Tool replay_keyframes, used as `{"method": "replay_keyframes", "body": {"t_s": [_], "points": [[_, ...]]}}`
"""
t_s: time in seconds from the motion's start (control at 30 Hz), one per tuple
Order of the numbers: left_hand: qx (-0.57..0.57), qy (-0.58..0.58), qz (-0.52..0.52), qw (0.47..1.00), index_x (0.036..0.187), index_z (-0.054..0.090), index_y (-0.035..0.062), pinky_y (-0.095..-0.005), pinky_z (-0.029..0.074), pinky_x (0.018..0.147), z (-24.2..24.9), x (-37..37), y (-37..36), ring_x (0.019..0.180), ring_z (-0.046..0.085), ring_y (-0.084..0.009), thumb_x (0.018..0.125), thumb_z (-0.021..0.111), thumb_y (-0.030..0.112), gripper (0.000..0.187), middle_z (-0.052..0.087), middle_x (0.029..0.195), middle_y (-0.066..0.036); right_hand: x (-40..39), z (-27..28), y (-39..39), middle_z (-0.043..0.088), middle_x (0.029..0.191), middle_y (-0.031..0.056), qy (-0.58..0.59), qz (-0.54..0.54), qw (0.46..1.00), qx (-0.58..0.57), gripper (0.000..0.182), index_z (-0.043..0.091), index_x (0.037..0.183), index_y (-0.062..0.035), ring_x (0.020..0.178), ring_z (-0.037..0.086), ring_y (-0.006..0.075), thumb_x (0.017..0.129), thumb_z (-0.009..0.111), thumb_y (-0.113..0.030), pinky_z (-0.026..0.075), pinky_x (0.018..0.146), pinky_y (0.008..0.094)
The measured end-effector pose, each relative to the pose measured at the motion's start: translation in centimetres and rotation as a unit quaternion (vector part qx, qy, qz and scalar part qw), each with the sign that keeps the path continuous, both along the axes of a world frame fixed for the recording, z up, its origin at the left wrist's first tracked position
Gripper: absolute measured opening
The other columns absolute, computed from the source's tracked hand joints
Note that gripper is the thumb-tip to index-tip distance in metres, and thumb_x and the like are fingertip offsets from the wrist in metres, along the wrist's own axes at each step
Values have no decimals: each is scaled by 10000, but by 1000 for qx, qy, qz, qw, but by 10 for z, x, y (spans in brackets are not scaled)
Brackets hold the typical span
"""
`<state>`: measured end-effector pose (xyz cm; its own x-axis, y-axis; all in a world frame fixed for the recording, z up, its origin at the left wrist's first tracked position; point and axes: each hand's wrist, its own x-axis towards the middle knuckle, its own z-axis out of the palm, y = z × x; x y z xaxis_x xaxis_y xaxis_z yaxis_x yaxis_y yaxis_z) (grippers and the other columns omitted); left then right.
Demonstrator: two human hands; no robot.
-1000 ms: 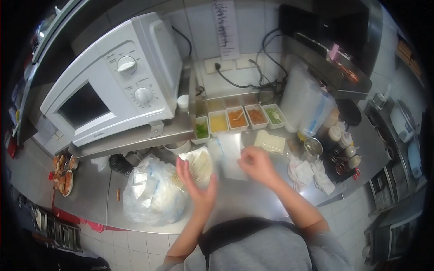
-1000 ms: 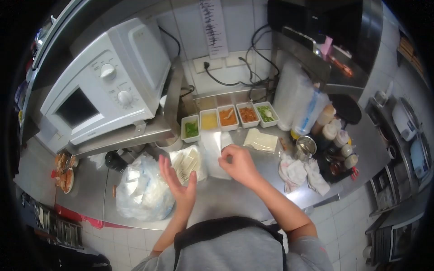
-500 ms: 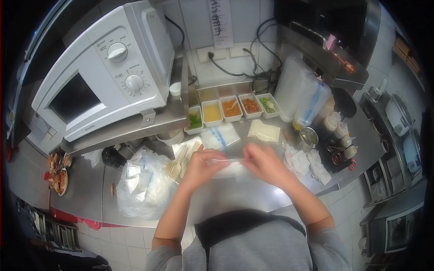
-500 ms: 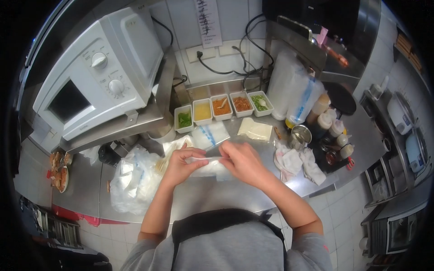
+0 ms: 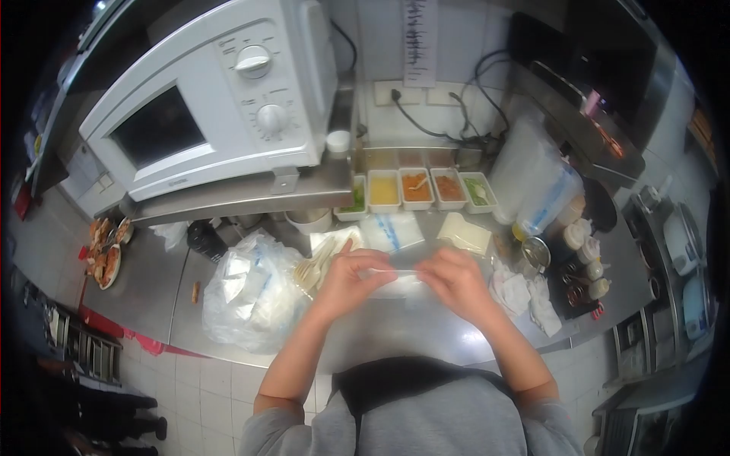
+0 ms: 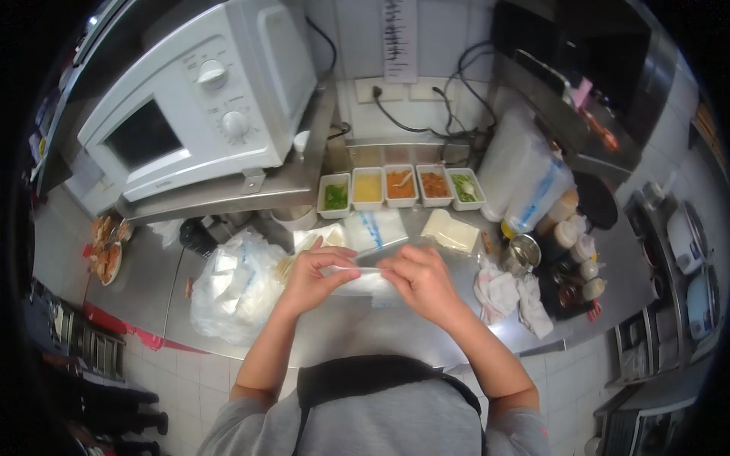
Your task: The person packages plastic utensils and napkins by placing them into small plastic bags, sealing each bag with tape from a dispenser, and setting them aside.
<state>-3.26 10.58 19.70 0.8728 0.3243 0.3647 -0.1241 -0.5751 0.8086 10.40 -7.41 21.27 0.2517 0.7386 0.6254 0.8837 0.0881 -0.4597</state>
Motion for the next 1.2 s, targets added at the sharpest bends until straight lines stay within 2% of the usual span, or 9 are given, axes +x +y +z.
{"method": "replay_keyframes", "body": {"t_s": [0.13, 0.23, 0.4, 0.5, 0.6, 0.67, 0.83, 0.93, 1.2], "points": [[100, -7, 53, 994, 794, 710, 86, -466, 289, 1052, -4, -14, -3, 921, 631, -195, 763, 732, 171, 92, 691, 896, -72, 1, 0, 2, 580, 723, 112, 24, 33, 985, -169, 121, 658, 793, -43, 696, 574, 299, 807, 631, -160, 415, 644, 377], [-39, 100, 21, 994, 810, 698, 61, -328, 442, 888, -10, -45, 7, 864, 626, -176, 777, 722, 151, 98, 685, 857, -71, 10, -13, -3, 604, 700, 165, 53, 62, 945, -318, 184, 652, 742, -22, 680, 587, 351, 789, 633, -198, 450, 625, 416], [-101, -115, 458, 875, 986, 622, 8, -278, 473, 736, -82, -123, 63, 805, 589, -145, 849, 617, 89, 159, 637, 922, -65, 43, -62, -36, 630, 724, 187, 71, 5, 918, -391, 177, 665, 774, -22, 694, 614, 348, 759, 652, -198, 474, 629, 396], [-199, -135, 516, 822, 1087, 580, 35, -302, 473, 766, -97, -168, 81, 818, 596, -195, 840, 572, 1, 250, 625, 876, -91, 48, -76, -42, 632, 725, 191, 130, -1, 904, -408, 180, 665, 781, -17, 689, 618, 347, 752, 657, -195, 475, 629, 394], [88, 17, 547, 832, 1145, 568, 81, -346, 447, 841, -121, -187, 104, 996, 573, -253, 820, 564, -13, 338, 604, 1037, -149, 49, -84, -38, 631, 725, 194, 140, 24, 908, -394, 194, 660, 790, -8, 682, 617, 346, 747, 660, -197, 475, 631, 390], [235, 130, 634, 725, 1198, 538, 58, -493, 337, 1003, -102, -173, 101, 1219, 423, -369, 822, 534, 9, 378, 478, 1263, -202, 49, -87, -35, 629, 724, 194, 128, 30, 917, -378, 203, 657, 795, -2, 676, 614, 347, 746, 661, -199, 474, 631, 389], [217, 185, 521, 805, 1313, 460, 95, -600, 182, 1054, -122, -122, 114, 1334, 274, -373, 913, 467, 240, 425, 346, 1421, -153, 50, -112, -21, 621, 761, 166, 78, 47, 929, -359, 203, 660, 852, -25, 778, 607, 330, 750, 655, -200, 477, 694, 411], [252, 350, 528, 731, 1420, 334, 155, -597, 92, 1079, -150, -120, 127, 1379, 209, -335, 938, 323, 486, 585, 250, 1495, -122, 49, -119, -13, 615, 792, 158, 95, 52, 938, -329, 187, 665, 887, -46, 845, 595, 332, 764, 645, -185, 472, 736, 413], [192, 331, 491, 783, 1444, 266, 162, -647, 37, 1052, -128, -116, 135, 1385, 145, -388, 908, 429, 483, 646, 186, 1512, -139, 49, -122, 92, 561, 955, 152, 43, 38, 981, -185, 182, 682, 965, -109, 916, 553, 320, 817, 576, -109, 450, 804, 395]]}}
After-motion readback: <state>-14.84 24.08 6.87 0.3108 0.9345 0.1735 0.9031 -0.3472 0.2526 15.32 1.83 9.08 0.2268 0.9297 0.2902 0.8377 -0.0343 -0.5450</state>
